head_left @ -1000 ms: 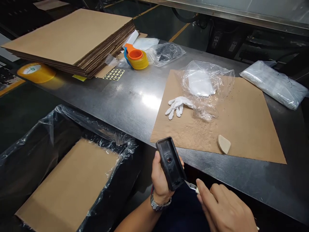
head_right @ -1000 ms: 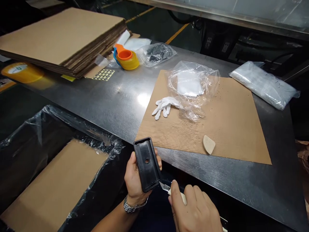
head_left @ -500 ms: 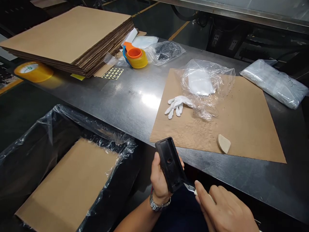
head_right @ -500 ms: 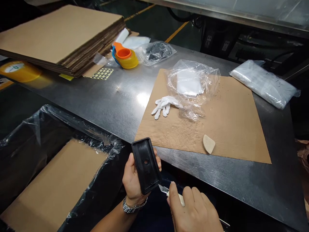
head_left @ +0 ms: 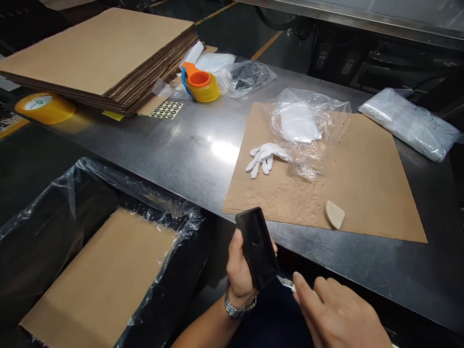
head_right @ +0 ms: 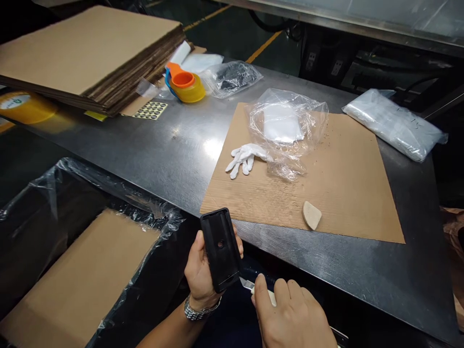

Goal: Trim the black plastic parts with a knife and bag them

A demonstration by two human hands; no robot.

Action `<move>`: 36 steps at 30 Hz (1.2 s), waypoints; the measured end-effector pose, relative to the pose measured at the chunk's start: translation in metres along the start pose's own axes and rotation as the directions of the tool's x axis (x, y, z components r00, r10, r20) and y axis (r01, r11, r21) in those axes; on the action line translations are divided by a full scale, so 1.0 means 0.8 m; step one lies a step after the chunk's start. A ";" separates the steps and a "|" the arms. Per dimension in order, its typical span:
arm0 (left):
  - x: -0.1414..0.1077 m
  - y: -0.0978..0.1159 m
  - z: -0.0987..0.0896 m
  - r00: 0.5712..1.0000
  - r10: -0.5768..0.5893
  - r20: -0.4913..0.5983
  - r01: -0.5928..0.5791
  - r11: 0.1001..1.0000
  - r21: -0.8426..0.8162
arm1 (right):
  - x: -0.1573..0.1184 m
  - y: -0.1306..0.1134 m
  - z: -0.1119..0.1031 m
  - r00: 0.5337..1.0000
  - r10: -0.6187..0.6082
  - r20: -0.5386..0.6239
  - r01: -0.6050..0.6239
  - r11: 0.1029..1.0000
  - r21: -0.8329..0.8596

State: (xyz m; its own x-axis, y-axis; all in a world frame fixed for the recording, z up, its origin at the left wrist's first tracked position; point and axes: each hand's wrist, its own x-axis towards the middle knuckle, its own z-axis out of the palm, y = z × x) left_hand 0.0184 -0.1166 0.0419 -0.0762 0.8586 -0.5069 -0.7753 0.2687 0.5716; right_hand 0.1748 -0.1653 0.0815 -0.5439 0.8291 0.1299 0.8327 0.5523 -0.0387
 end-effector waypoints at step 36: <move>0.007 0.006 0.001 0.980 -0.197 0.000 0.195 0.972 0.132 | 0.012 0.009 -0.001 0.997 -0.024 0.072 0.017 0.995 0.100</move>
State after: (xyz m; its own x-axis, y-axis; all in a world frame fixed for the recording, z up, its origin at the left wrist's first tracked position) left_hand 0.0152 -0.1103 0.0425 0.0780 0.7892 -0.6091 -0.6852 0.4862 0.5422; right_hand 0.1755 -0.1531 0.0836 -0.5700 0.8195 0.0590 0.8088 0.5723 -0.1353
